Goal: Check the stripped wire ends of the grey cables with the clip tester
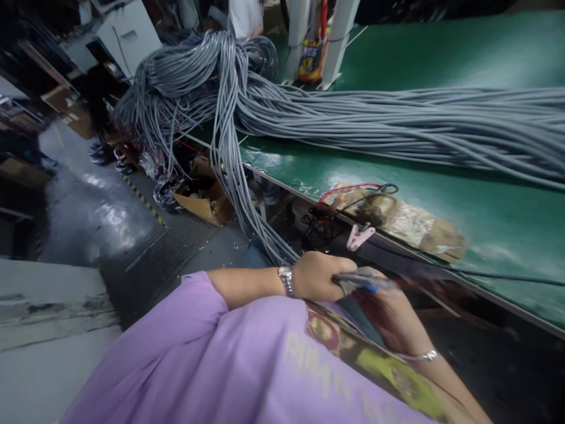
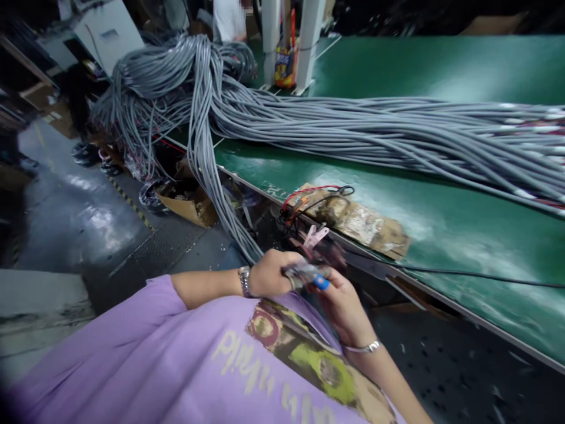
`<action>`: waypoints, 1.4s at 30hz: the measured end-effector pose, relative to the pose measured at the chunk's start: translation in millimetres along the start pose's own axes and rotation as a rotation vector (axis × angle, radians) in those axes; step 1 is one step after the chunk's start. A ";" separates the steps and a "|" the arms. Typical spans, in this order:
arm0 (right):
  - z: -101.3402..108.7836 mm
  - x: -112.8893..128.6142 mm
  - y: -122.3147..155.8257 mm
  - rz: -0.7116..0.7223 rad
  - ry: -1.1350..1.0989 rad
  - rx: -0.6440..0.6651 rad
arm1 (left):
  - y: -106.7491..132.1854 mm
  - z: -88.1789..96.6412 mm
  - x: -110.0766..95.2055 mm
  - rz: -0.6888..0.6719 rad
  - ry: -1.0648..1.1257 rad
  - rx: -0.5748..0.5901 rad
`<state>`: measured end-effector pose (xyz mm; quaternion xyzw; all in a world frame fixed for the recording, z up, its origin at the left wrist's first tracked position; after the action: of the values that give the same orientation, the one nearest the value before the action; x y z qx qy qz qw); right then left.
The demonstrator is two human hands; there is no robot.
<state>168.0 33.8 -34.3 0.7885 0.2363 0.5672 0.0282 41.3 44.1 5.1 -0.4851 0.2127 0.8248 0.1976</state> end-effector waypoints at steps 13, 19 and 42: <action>-0.1 -7.1 -35.0 0.058 -0.224 -0.011 | 12.3 8.7 35.2 0.173 0.960 -0.365; -7.7 1.9 -43.3 -0.003 -0.197 0.061 | 7.3 4.1 40.1 0.171 0.888 -0.368; -13.7 6.3 -53.6 -0.023 -0.306 0.087 | 6.6 3.0 34.7 0.158 0.807 -0.394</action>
<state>138.9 80.8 -40.6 0.8634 0.2626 0.4294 0.0362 20.0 44.4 -23.3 -0.7784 0.1479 0.6071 -0.0608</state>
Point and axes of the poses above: each hand's wrist, its own y-axis away from the middle knuckle, its own z-axis out of the back of the hand, x = y × z, the point moved 4 cm from there along -y, towards the middle knuckle, and after that the axes turned 7 degrees about x, right-handed, at the moved point
